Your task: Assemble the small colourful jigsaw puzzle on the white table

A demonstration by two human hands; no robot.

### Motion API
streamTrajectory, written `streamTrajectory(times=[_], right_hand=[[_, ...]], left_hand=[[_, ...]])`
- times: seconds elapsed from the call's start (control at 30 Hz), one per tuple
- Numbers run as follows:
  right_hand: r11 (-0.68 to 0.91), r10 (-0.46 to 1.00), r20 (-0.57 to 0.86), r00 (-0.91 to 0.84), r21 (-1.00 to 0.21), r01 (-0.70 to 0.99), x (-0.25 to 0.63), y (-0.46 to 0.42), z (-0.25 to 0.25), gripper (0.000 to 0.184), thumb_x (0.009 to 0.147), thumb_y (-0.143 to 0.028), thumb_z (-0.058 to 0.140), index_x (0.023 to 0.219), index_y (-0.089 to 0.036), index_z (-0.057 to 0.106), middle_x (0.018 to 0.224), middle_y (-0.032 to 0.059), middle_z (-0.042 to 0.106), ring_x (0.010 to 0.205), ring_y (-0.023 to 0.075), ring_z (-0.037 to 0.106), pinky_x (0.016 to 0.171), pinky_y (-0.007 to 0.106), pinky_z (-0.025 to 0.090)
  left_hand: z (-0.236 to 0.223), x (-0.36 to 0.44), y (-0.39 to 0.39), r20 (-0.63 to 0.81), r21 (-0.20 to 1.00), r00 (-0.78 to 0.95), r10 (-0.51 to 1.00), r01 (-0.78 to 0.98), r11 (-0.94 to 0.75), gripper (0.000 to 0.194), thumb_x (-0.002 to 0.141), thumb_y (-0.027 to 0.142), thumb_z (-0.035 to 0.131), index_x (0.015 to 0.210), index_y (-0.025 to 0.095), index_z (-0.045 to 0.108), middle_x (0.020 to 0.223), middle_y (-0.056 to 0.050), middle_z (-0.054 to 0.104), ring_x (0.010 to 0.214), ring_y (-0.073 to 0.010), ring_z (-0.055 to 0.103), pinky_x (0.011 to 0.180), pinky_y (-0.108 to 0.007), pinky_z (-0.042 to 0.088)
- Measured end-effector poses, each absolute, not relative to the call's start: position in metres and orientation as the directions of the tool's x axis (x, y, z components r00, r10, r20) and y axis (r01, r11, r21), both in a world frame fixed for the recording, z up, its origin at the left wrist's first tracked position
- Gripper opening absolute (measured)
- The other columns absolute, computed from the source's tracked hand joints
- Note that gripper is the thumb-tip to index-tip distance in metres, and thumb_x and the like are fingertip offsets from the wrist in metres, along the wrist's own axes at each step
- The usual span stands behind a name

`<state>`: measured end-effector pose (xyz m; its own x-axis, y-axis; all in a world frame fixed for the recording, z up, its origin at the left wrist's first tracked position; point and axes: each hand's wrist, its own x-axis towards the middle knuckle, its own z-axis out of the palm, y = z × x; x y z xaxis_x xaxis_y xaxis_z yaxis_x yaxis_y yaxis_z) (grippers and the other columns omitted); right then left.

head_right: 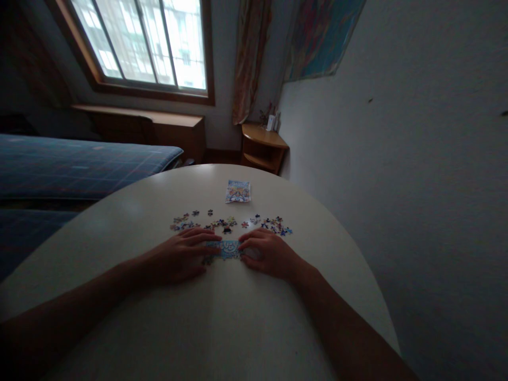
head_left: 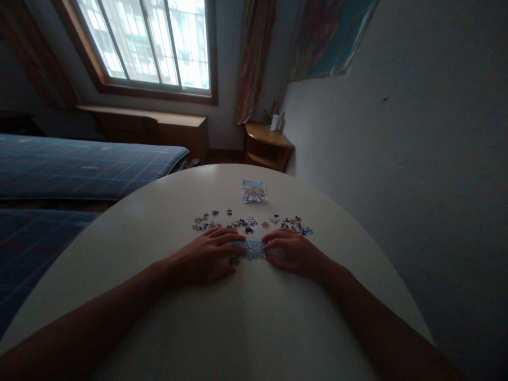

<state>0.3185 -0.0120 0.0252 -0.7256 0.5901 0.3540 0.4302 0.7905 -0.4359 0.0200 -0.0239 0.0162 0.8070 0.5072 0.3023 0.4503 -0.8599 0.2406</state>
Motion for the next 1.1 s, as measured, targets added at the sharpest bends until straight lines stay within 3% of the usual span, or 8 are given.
streamTrajectory(times=[0.3,0.7,1.1], right_hand=[[0.828,0.550,0.362,-0.752,-0.354,0.435,0.314,-0.014,0.021,0.023,0.089,-0.024,0.064,0.111,-0.029,0.071,0.112,0.0063,0.069,0.102,0.0181,0.064,0.093,0.038,0.051],[0.843,0.536,0.324,-0.779,-0.240,0.481,0.300,-0.022,0.024,0.021,0.091,-0.029,0.062,0.111,-0.028,0.069,0.118,0.0062,0.069,0.108,0.0216,0.062,0.097,0.043,0.044],[0.854,0.519,0.357,-0.776,-0.254,0.454,0.313,-0.015,0.036,0.009,0.086,-0.025,0.066,0.088,-0.027,0.074,0.099,0.0020,0.075,0.089,0.0173,0.068,0.089,0.036,0.051]], left_hand=[[0.031,0.028,-0.033,0.233,0.257,0.856,0.461,0.404,-0.878,0.055,0.090,0.032,0.058,0.143,0.027,0.045,0.142,-0.005,0.055,0.130,-0.0266,0.048,0.111,-0.047,0.037],[0.037,0.040,-0.042,0.243,0.260,0.833,0.498,0.439,-0.860,0.051,0.089,0.043,0.061,0.134,0.023,0.050,0.132,-0.007,0.060,0.119,-0.0267,0.056,0.105,-0.044,0.041],[0.034,0.038,-0.041,0.263,0.236,0.828,0.495,0.442,-0.865,0.051,0.089,0.047,0.059,0.134,0.024,0.051,0.131,-0.008,0.061,0.121,-0.0288,0.052,0.105,-0.046,0.039]])
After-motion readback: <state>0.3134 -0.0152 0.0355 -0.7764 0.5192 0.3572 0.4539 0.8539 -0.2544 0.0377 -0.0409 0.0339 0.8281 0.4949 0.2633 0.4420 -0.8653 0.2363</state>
